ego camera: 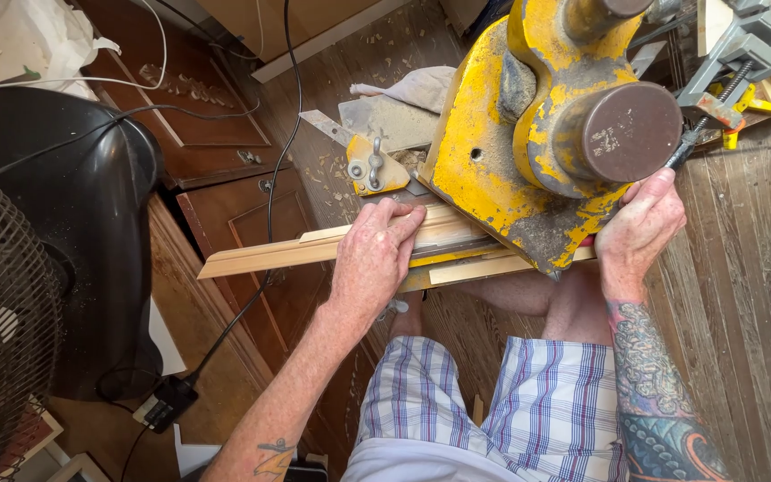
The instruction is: Checking the fit of wooden joints and shaping a piece of wood using a shaper machine
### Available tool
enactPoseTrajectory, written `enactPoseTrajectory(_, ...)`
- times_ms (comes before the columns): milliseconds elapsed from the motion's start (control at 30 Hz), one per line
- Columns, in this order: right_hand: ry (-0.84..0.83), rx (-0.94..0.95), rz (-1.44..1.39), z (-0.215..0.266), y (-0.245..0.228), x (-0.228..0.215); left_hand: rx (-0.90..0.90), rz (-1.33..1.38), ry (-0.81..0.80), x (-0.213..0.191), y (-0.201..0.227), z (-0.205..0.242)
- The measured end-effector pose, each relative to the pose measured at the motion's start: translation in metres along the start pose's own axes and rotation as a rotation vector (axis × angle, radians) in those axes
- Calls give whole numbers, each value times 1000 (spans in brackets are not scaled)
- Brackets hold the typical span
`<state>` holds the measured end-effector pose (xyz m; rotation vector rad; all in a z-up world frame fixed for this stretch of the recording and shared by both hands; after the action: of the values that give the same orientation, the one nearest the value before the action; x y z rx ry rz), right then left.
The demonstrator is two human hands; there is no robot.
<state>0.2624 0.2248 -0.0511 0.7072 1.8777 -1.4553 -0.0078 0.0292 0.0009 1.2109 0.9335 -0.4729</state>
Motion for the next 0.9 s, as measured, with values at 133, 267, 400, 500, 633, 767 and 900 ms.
enactPoseTrajectory(133,0,-3,14,0,0,0,8,-17,1,0,-1,0)
enactPoseTrajectory(267,2,-9,15,-1,-1,0,14,-12,7,1,-2,0)
enactPoseTrajectory(400,-5,-8,17,0,-3,-1,10,-24,14,2,-2,1)
enactPoseTrajectory(500,-3,-9,18,0,-3,-1,-1,-19,-3,1,-2,1)
enactPoseTrajectory(633,10,-35,33,-1,-4,0,-44,-11,-2,-5,0,-2)
enactPoseTrajectory(767,6,-7,-14,-1,-10,0,-52,9,-24,-10,-4,-5)
enactPoseTrajectory(900,-14,-10,-4,-4,-14,1,-52,-68,-175,-7,-14,-10)
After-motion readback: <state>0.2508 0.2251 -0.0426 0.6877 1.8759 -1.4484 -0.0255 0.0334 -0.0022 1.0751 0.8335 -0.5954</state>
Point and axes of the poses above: each hand's wrist, its own z-axis away from the middle knuckle, its own x-axis out of the palm, y = z × x, the point moved 3 cm from there along -z, towards the middle knuckle, and after that the axes turned 5 degrees about -x, right-handed, at the moved point
